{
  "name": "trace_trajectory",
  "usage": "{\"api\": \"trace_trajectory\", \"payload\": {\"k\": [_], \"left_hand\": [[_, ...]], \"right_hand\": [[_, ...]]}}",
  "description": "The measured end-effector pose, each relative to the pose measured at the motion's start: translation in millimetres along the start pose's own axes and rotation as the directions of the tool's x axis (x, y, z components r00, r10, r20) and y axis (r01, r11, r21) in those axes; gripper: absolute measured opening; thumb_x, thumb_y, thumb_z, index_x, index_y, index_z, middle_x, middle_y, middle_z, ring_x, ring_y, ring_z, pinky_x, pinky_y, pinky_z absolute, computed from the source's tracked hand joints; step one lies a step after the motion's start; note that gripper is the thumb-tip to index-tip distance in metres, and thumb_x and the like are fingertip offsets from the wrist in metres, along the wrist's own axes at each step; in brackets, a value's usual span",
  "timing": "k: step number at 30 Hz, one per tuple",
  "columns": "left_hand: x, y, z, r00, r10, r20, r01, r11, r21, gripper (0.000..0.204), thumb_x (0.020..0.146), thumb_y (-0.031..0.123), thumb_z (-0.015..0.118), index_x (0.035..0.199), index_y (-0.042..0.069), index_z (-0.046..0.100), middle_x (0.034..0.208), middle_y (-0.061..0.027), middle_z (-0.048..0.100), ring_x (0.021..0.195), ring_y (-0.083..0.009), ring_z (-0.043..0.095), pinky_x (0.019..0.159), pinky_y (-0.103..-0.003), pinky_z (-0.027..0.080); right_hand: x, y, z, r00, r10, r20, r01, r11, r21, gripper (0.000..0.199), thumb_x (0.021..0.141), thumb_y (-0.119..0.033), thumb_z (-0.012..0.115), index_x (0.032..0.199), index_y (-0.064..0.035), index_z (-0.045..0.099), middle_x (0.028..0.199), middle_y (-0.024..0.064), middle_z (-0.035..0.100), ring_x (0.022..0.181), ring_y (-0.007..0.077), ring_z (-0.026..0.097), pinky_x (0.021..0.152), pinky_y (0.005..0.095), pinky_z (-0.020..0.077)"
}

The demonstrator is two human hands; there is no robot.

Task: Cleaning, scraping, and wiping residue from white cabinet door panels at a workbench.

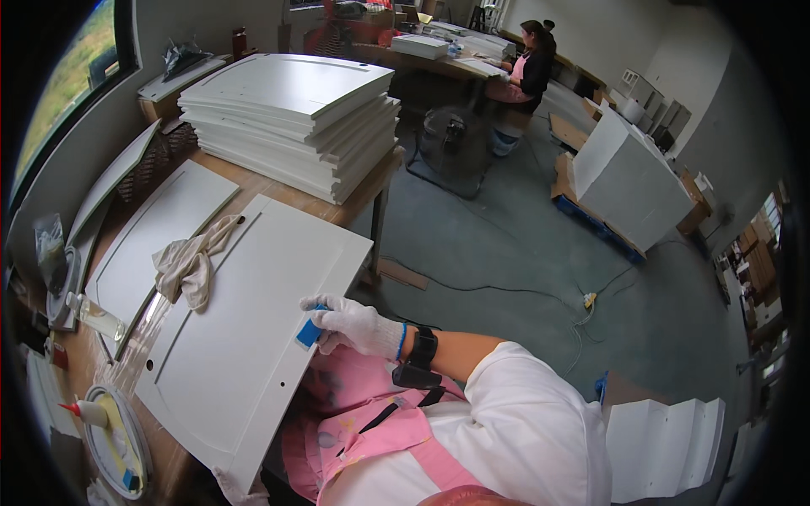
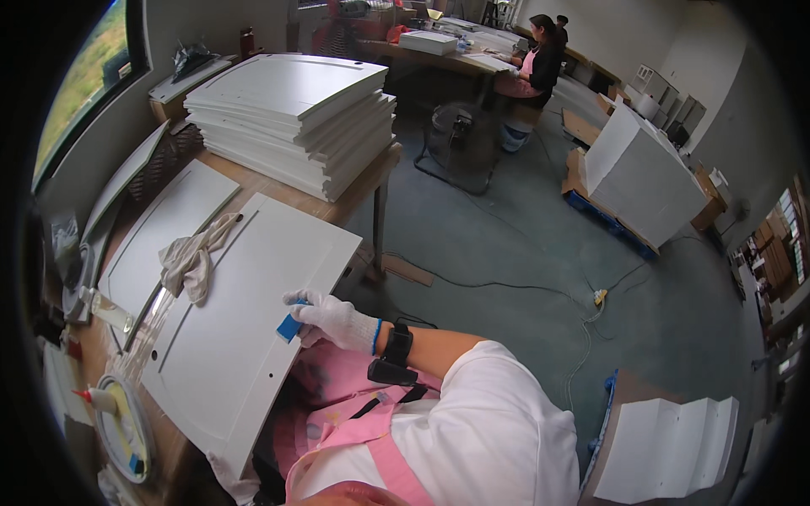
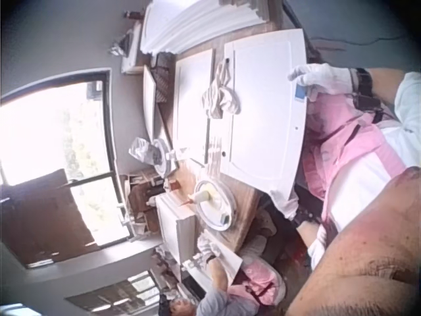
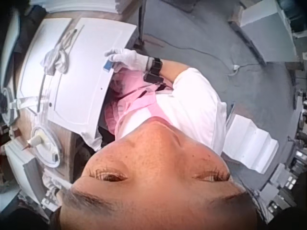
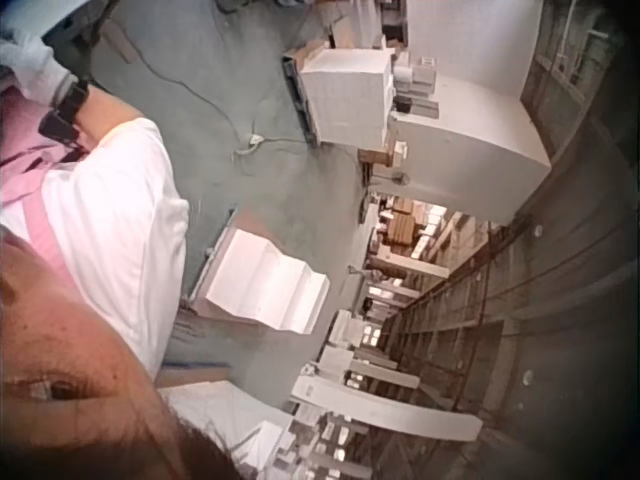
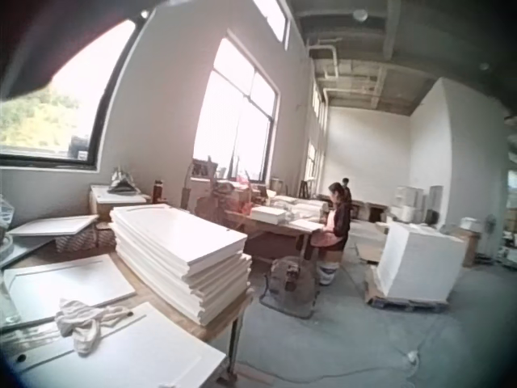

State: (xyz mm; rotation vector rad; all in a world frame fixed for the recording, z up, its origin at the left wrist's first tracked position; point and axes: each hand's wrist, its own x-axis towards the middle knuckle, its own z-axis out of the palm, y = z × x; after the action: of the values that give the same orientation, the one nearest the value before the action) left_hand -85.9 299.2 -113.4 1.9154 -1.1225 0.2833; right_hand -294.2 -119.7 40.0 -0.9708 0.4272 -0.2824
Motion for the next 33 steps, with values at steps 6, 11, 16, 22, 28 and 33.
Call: {"api": "trace_trajectory", "payload": {"k": [6, 11, 16, 22, 28, 33], "left_hand": [[37, 18, -9, 0.943, 0.140, 0.301, -0.225, 0.937, 0.268, 0.018, 0.085, 0.025, 0.064, 0.090, 0.008, 0.069, 0.084, -0.0165, 0.067, 0.073, -0.0380, 0.063, 0.067, -0.049, 0.051], [49, 41, -9, 0.920, 0.210, 0.330, -0.331, 0.868, 0.371, 0.013, 0.086, 0.020, 0.062, 0.088, 0.009, 0.068, 0.078, -0.0144, 0.066, 0.067, -0.0353, 0.063, 0.062, -0.046, 0.051], [53, 58, -7, 0.939, 0.177, 0.294, -0.272, 0.908, 0.319, 0.013, 0.088, 0.020, 0.061, 0.087, 0.009, 0.068, 0.075, -0.0145, 0.065, 0.067, -0.0356, 0.062, 0.062, -0.048, 0.051], [59, 30, -6, 0.917, 0.204, 0.343, -0.275, 0.945, 0.175, 0.021, 0.094, 0.024, 0.059, 0.100, 0.007, 0.068, 0.087, -0.0158, 0.067, 0.075, -0.0365, 0.064, 0.069, -0.048, 0.052], [128, 15, 49, 0.844, 0.346, 0.410, -0.375, 0.927, -0.011, 0.022, 0.094, 0.025, 0.058, 0.101, 0.007, 0.066, 0.089, -0.0158, 0.067, 0.077, -0.0364, 0.064, 0.070, -0.048, 0.052], [224, 30, 132, 0.701, 0.547, 0.456, -0.495, 0.835, -0.241, 0.022, 0.094, 0.026, 0.058, 0.103, 0.007, 0.065, 0.091, -0.0158, 0.066, 0.078, -0.0363, 0.064, 0.071, -0.048, 0.052]], "right_hand": [[-7, -1, -2, 0.993, -0.121, 0.001, 0.121, 0.990, -0.072, 0.050, 0.097, -0.021, 0.061, 0.140, -0.0043, 0.043, 0.098, 0.0060, 0.060, 0.077, 0.0135, 0.062, 0.068, 0.0283, 0.0567], [-9, -1, -3, 0.983, -0.176, -0.055, 0.177, 0.984, 0.013, 0.039, 0.096, -0.021, 0.062, 0.128, -0.0025, 0.049, 0.098, 0.0072, 0.061, 0.081, 0.0156, 0.065, 0.072, 0.0294, 0.0571], [-15, 4, -8, 0.988, -0.156, -0.013, 0.157, 0.986, 0.048, 0.034, 0.097, -0.022, 0.061, 0.123, -0.0027, 0.050, 0.098, 0.0079, 0.060, 0.079, 0.0169, 0.066, 0.069, 0.0301, 0.0578], [-25, -9, -14, 0.979, -0.197, -0.055, 0.199, 0.980, 0.031, 0.040, 0.097, -0.021, 0.061, 0.130, -0.0031, 0.046, 0.095, 0.0082, 0.060, 0.076, 0.0169, 0.066, 0.065, 0.0301, 0.0586], [-40, -33, -23, 0.946, -0.288, -0.148, 0.293, 0.956, 0.011, 0.043, 0.098, -0.018, 0.058, 0.136, -0.0060, 0.044, 0.092, 0.0097, 0.061, 0.069, 0.0160, 0.065, 0.059, 0.0301, 0.0574], [-56, -60, -46, 0.874, -0.409, -0.262, 0.400, 0.912, -0.087, 0.041, 0.095, -0.016, 0.059, 0.131, -0.0025, 0.044, 0.087, 0.0083, 0.061, 0.066, 0.0136, 0.064, 0.057, 0.0290, 0.0579]]}}
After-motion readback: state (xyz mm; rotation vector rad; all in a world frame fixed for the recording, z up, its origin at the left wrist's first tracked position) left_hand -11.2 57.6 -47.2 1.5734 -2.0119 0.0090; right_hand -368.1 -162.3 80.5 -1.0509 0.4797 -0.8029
